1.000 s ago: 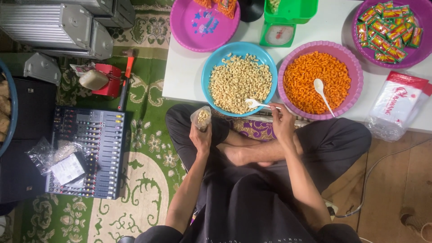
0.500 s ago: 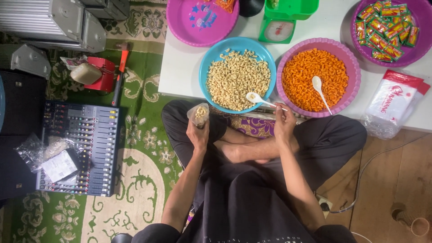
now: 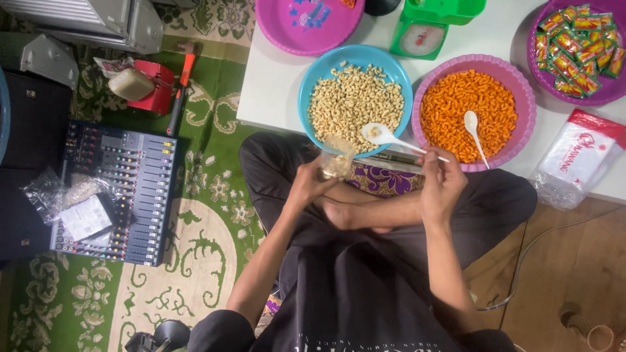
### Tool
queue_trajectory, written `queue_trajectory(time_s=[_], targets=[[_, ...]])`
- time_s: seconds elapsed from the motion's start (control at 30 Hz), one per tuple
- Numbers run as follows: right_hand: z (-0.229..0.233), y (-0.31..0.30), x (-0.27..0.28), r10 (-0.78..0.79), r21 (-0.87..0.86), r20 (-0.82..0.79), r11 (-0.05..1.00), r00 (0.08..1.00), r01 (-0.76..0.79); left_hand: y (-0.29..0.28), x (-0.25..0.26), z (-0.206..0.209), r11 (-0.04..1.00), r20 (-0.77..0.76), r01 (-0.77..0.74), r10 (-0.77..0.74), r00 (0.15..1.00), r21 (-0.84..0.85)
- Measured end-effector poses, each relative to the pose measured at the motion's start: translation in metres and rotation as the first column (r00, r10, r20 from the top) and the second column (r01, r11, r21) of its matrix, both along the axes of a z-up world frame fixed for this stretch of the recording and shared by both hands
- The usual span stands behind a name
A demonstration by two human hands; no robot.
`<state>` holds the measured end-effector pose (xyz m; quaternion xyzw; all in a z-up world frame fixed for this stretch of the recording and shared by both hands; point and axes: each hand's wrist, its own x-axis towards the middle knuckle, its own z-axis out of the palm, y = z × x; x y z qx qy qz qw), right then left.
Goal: Manually filling small plastic bags with snacks using a spoon from larger bowls while sitting on the floor.
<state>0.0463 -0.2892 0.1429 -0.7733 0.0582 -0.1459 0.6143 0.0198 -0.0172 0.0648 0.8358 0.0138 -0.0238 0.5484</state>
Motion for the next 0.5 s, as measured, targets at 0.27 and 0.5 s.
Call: queue_trajectory(time_s=[0.27, 0.5], targets=[[0.047, 0.033, -0.023, 0.447, -0.646, 0.255, 0.738, 0.858, -0.193, -0.015, -0.003, 0.009, 0.998, -0.014, 0.062, -0.062, 0.998, 0.007], [0.031, 0.019, -0.017, 0.294, -0.458, 0.348, 0.882, 0.89, -0.112, -0.012, -0.005, 0.017, 0.999, 0.055, 0.025, -0.024, 0.998, -0.021]])
